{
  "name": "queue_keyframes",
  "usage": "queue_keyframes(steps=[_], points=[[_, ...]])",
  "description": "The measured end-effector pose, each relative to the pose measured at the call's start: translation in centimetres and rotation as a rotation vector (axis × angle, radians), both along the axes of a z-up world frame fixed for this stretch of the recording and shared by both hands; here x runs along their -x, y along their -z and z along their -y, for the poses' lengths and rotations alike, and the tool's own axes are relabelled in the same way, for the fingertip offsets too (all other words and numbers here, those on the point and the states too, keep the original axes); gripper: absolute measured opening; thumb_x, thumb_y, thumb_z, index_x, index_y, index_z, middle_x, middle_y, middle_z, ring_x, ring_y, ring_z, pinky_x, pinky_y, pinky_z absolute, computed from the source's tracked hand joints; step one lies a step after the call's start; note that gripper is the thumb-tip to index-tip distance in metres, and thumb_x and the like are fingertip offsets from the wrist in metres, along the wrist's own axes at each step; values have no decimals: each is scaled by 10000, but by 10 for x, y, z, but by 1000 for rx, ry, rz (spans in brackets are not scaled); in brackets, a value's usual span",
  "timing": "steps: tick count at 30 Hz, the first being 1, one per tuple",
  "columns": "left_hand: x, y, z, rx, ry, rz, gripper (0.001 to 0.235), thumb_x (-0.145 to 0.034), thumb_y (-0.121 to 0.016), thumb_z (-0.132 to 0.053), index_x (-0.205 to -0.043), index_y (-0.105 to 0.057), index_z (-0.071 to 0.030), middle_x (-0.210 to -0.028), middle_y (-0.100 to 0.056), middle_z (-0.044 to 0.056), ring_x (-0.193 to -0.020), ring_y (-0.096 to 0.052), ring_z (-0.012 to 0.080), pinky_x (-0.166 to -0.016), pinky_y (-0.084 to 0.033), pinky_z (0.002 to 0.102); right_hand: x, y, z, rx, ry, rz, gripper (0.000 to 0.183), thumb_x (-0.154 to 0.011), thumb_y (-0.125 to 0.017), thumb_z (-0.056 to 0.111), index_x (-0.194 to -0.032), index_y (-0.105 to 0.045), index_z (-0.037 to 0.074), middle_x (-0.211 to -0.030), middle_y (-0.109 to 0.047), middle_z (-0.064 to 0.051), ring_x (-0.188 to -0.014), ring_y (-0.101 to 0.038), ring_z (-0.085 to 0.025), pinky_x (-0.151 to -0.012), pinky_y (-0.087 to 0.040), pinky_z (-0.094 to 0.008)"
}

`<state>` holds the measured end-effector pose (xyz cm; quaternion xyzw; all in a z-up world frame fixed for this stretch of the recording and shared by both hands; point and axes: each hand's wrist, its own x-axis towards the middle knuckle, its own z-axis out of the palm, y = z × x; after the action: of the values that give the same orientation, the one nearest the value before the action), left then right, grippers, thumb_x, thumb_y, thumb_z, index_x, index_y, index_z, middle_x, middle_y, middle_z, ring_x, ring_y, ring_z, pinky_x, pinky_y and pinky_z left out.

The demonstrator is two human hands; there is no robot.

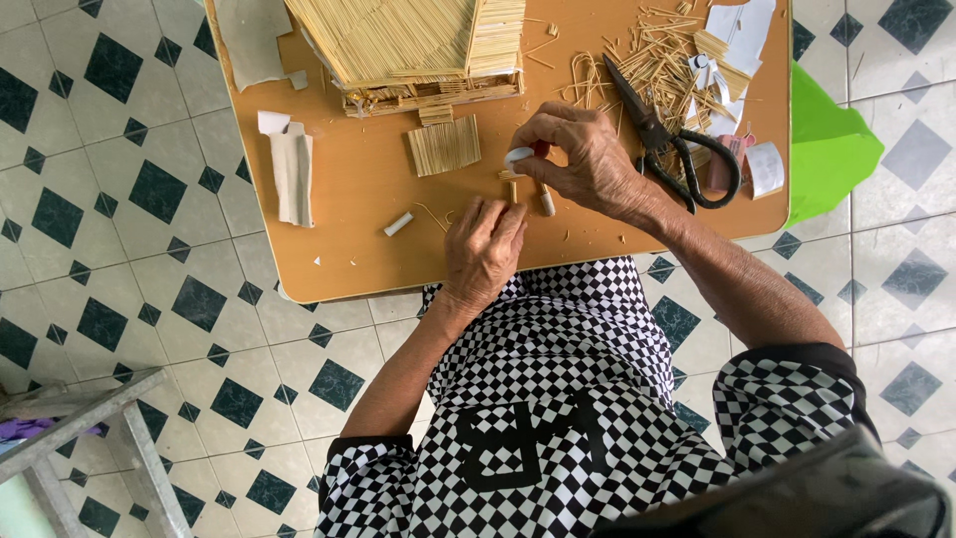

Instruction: The person cuts thin wooden sticks with scissors and arranges them on a table. They then apply glue from a small bottle to the sticks and join them together to build a small wooden structure.

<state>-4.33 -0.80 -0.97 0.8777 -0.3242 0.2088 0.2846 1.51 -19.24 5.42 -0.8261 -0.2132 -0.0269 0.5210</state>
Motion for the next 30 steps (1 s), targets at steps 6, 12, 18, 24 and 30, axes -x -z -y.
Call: queue_keyframes(steps=[6, 12, 18, 24, 30], points=[[1, 3, -2, 65, 39, -70, 214, -777, -606, 8, -962, -646, -91, -842, -523, 73, -747, -547, 249, -595, -486, 348, -1, 0, -3, 5, -14, 5, 157, -858, -771, 106, -963, -676, 37, -855, -610, -90, -749, -617, -211, -718, -497, -338], [-2, -11, -2, -14, 45, -45, 183, -781, -582, 17, -920, -638, -88, -822, -511, 74, -702, -534, 235, -607, -474, 339, -1, -2, -4, 10, -22, 3, 149, -854, -767, 98, -955, -676, 37, -845, -607, -92, -736, -612, -211, -707, -499, -346], [-5, -20, -3, -53, 45, -15, 177, -831, -537, 1, -940, -626, -106, -808, -473, 47, -660, -524, 210, -568, -458, 318, -2, -4, -3, 19, -35, 11, 154, -857, -766, 96, -964, -675, 34, -841, -603, -95, -735, -614, -218, -705, -502, -352], [-11, -26, -2, -117, 89, -76, 119, -841, -593, -10, -908, -637, -97, -842, -529, 68, -679, -565, 208, -542, -461, 307, -2, -1, -2, 15, -30, 3, 154, -850, -775, 97, -960, -683, 37, -841, -606, -94, -735, -614, -219, -704, -502, -354], [-17, -20, 1, -119, 117, -1, 82, -860, -581, -19, -859, -597, -100, -821, -504, 63, -675, -553, 210, -524, -447, 305, -1, -3, -2, 21, -25, 9, 154, -856, -771, 104, -959, -679, 36, -839, -602, -99, -730, -608, -224, -698, -499, -358]])
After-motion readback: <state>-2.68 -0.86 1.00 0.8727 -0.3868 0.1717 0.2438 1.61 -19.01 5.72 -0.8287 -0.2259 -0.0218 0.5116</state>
